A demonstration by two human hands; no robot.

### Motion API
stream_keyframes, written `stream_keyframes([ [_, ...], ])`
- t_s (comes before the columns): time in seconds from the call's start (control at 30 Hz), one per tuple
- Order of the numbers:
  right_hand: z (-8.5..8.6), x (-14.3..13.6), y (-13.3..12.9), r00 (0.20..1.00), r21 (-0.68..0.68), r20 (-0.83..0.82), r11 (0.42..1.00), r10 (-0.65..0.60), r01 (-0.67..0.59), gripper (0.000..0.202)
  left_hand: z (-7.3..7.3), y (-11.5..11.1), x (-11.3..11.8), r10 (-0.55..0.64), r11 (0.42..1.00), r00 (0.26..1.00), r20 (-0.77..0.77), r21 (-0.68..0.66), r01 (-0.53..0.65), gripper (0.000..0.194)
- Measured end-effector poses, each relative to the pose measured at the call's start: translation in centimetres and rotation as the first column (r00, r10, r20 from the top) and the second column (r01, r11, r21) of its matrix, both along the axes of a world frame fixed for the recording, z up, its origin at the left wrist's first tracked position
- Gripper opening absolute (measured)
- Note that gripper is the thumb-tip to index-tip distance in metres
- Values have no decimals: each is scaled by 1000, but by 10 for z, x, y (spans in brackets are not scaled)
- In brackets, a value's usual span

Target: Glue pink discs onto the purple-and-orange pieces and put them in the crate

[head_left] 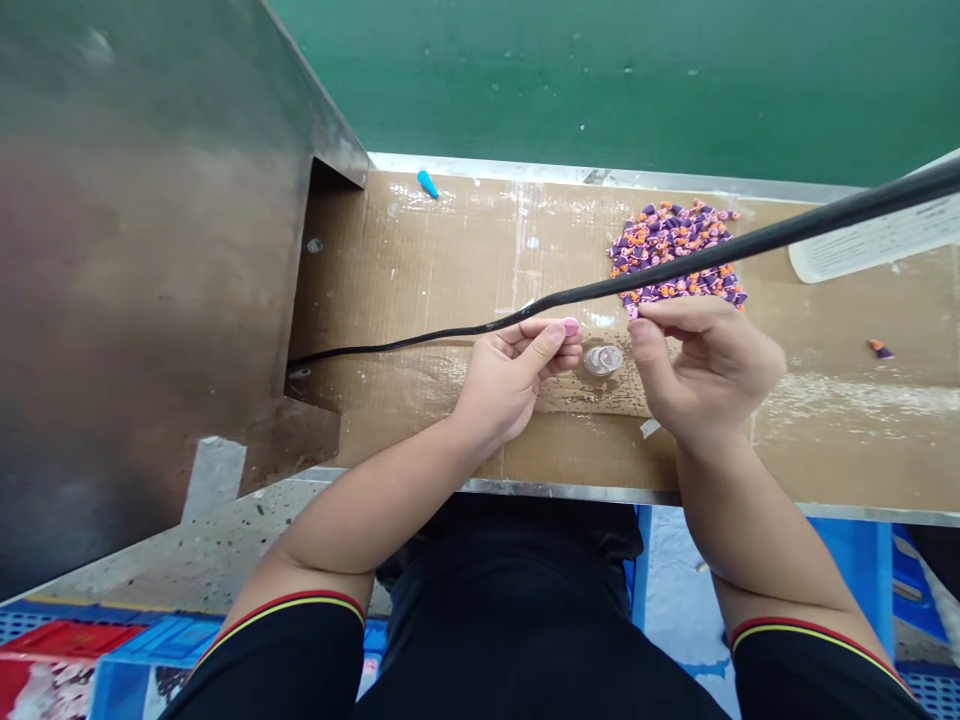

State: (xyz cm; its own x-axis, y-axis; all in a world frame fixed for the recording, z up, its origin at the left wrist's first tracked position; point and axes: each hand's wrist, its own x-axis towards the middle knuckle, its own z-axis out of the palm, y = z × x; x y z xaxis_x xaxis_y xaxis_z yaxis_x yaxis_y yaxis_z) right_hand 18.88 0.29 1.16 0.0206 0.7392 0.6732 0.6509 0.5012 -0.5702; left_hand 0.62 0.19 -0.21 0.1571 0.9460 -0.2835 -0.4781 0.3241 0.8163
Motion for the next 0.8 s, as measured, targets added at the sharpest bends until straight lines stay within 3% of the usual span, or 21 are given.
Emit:
stream_keyframes([
  [0.1, -1, 6, 2, 999, 3, 4, 999, -53, 53, 4, -7, 11, -9, 69, 973, 957, -283, 233, -2, 28],
  [0.17, -2, 9, 4, 997, 20, 13, 997, -77, 77, 5, -12, 21, -18, 201, 899, 835, -513, 435, 51, 18],
  [0.23, -2, 11, 6, 996, 32, 4, 996, -86, 86, 6, -16, 28, -28, 292, 819, 670, -682, 540, 193, 14],
  [0.4, -2, 15, 8, 996, 11, -22, 996, -85, 85, 5, -17, 29, -44, 366, 708, 252, -896, 444, 549, 31],
  [0.47, -2, 16, 8, 997, -16, -14, 997, -79, 79, 5, -17, 27, -46, 364, 680, 136, -921, 363, 637, 36],
  [0.57, -3, 17, 8, 997, -38, -9, 996, -79, 78, 6, -18, 26, -47, 358, 644, 80, -930, 309, 700, 38],
  [0.7, -4, 17, 7, 995, -53, 5, 994, -96, 96, 7, -16, 26, -49, 317, 661, 94, -944, 290, 691, 34],
  [0.8, -5, 17, 8, 995, -53, 23, 994, -95, 96, 8, -6, 25, -52, 186, 660, 126, -975, 219, 719, 26],
])
